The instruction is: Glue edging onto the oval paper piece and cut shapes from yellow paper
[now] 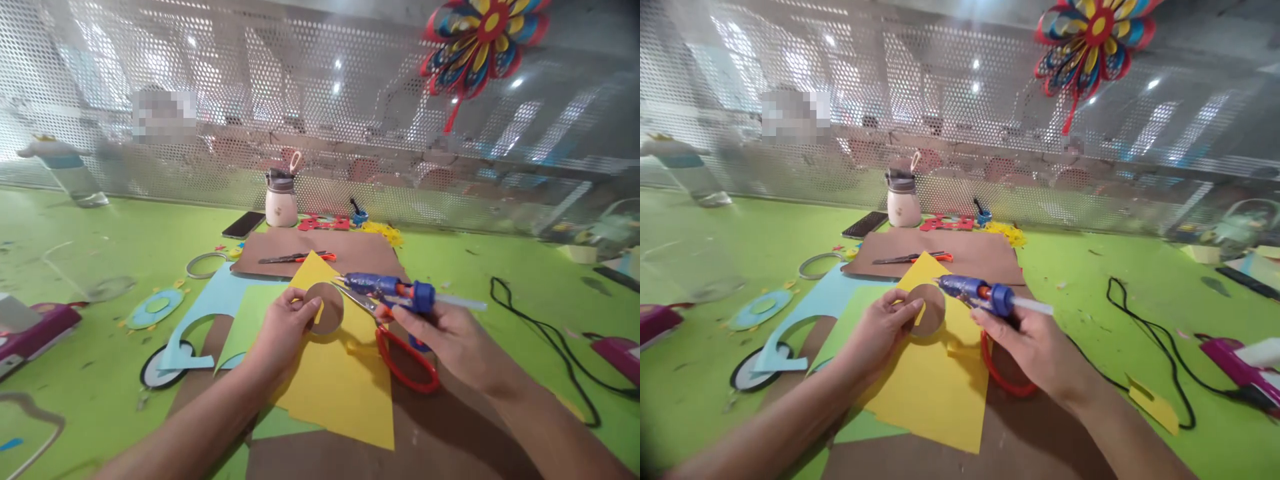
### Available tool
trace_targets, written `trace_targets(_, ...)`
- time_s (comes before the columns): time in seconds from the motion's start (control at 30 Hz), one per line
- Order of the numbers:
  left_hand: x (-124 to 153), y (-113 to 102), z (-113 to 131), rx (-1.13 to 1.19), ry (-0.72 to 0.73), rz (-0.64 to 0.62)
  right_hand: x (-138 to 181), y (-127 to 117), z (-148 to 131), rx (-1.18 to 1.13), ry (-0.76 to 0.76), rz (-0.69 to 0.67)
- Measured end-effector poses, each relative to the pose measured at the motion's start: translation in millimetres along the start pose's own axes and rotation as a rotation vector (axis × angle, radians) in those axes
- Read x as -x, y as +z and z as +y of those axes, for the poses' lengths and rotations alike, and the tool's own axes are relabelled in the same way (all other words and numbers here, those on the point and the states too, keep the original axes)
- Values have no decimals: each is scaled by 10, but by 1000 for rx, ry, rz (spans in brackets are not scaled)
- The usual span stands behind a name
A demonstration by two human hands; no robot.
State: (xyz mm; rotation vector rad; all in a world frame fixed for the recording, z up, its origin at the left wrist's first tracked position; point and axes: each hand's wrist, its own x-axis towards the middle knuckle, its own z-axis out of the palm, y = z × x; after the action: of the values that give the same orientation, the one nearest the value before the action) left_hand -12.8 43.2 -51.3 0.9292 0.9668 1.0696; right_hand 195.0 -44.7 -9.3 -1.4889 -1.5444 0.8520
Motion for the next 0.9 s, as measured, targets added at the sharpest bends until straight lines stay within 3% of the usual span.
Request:
trace_targets(0.23,-5,-1,6,-2,-40,-33,-44,196,101,134,-64,0)
trace_targets(0.9,88,63,98,19,-91,-68,43,212,96,331,-25,59)
